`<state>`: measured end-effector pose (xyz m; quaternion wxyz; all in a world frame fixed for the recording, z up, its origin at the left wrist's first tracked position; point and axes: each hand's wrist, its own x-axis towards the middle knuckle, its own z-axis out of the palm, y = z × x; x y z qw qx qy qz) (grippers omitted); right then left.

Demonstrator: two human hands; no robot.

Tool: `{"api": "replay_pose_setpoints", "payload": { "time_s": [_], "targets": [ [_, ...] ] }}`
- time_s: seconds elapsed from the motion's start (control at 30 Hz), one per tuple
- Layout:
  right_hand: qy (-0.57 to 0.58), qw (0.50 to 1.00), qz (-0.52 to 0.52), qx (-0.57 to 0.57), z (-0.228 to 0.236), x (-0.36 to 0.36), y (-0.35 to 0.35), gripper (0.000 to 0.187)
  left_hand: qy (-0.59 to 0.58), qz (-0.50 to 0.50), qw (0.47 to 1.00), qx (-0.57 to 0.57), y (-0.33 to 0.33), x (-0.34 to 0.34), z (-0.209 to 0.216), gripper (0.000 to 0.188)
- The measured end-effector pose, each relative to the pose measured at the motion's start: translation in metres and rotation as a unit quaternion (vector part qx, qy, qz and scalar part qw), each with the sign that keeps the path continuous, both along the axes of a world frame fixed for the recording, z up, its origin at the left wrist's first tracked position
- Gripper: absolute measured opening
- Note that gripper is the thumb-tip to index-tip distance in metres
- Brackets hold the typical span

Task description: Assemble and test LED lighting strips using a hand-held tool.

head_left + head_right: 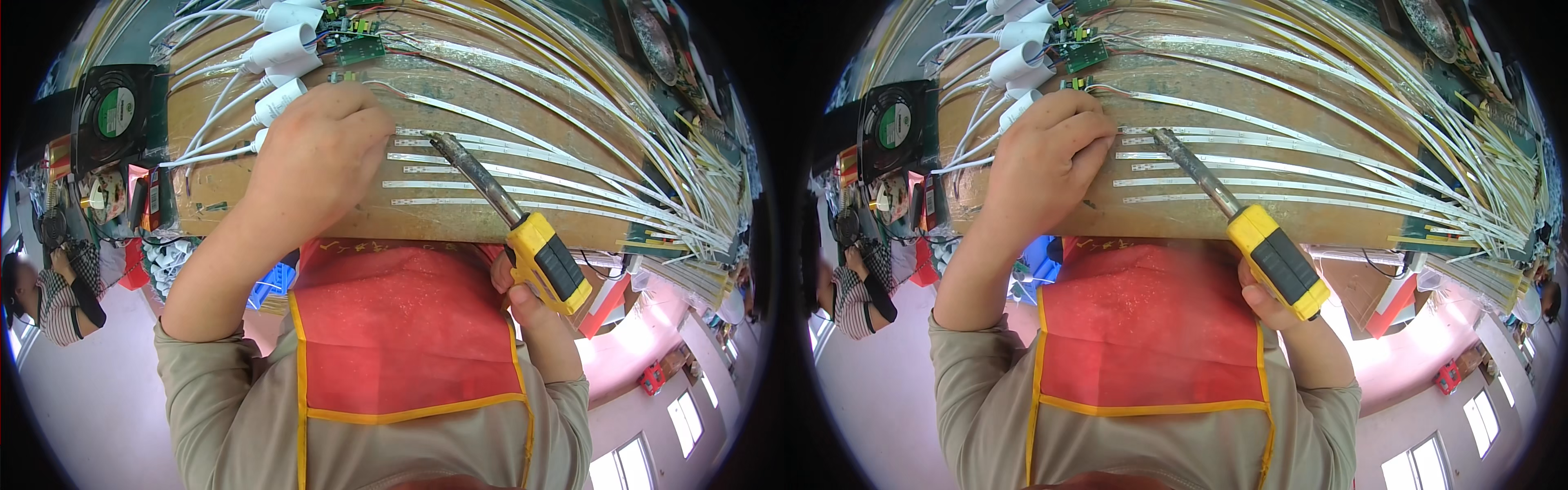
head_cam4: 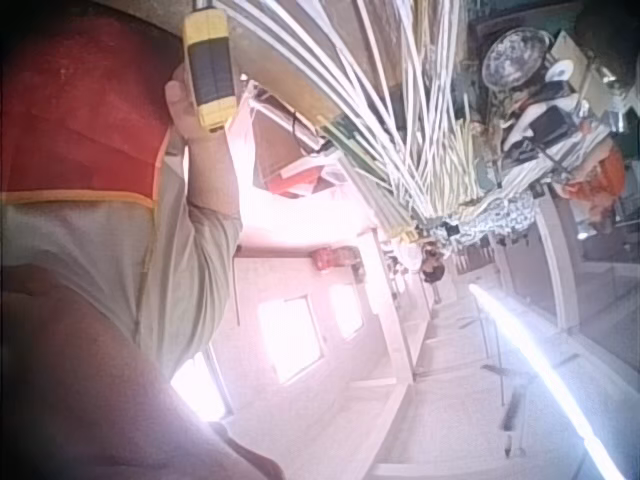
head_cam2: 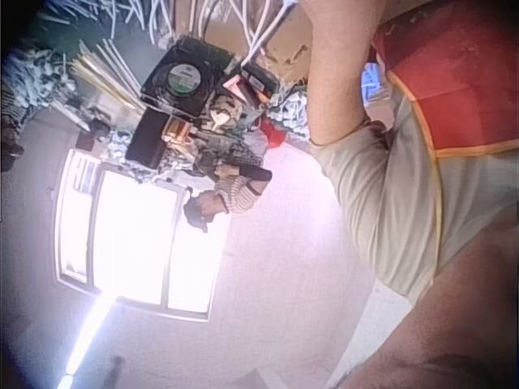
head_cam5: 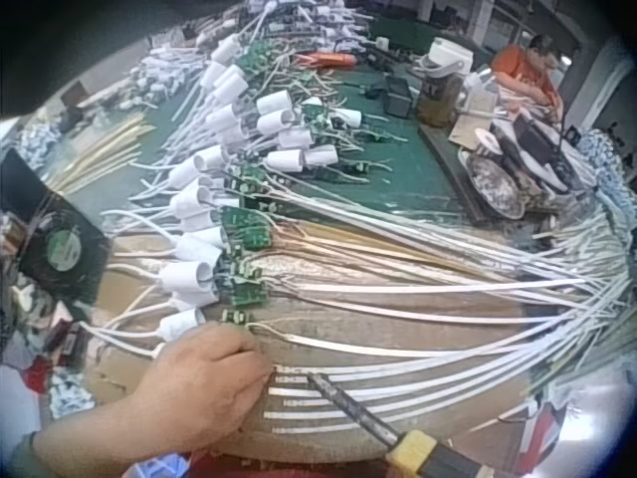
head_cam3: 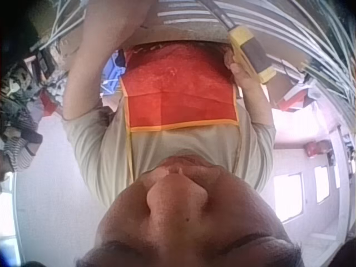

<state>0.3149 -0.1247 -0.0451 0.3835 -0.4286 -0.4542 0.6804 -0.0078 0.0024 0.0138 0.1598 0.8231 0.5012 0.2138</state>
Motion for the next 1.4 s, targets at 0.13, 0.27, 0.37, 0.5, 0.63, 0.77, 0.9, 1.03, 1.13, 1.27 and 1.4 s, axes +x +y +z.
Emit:
{"api": "replay_pose_setpoints", "payload": {
  "time_s": [0.13,0.27,0.37,0.5,0.63,0.77,0.9,1.03,1.13,1.27,1.4],
  "targets": [
    [-0.012,1.000,0.006,0.003,-0.007,0.005,-0.004,0.041,-0.005,0.000,1.000,-0.002,0.000,0.001,0.001,0.008],
    [-0.022,1.000,-0.002,-0.001,-0.005,0.004,-0.005,0.040,-0.004,0.001,1.000,-0.006,0.000,0.001,0.002,0.007],
    [-0.053,0.999,0.006,0.008,-0.006,0.007,-0.004,0.035,-0.002,0.001,1.000,-0.015,0.000,0.000,0.002,0.008],
    [-0.108,0.994,0.010,0.029,-0.004,0.007,-0.003,0.030,0.009,-0.004,1.000,0.008,-0.002,0.001,0.003,0.015],
    [-0.126,0.992,0.012,0.026,-0.005,0.009,-0.004,0.029,0.118,-0.003,0.993,0.031,-0.005,0.006,0.008,0.024],
    [-0.132,0.990,0.014,0.043,-0.004,0.008,-0.001,0.028,0.106,0.002,0.993,0.043,-0.005,0.008,0.005,0.024],
    [-0.132,0.990,0.000,0.054,-0.004,0.005,-0.001,0.028,0.027,0.028,0.999,0.001,-0.004,0.006,0.001,0.019],
    [-0.128,0.991,-0.002,0.047,-0.004,0.005,0.000,0.027,0.002,0.028,0.999,-0.044,-0.003,0.006,0.008,0.011],
    [-0.142,0.988,0.014,0.058,-0.005,0.007,0.000,0.027,-0.004,0.017,0.999,-0.034,-0.002,0.003,0.005,0.009],
    [-0.136,0.989,0.007,0.051,-0.003,0.004,0.001,0.028,0.005,0.034,0.999,-0.019,-0.003,0.005,0.001,0.007],
    [-0.142,0.989,0.015,0.047,-0.002,0.004,0.002,0.030,-0.006,0.034,0.999,0.004,-0.004,0.007,-0.003,0.007]
  ]
}}
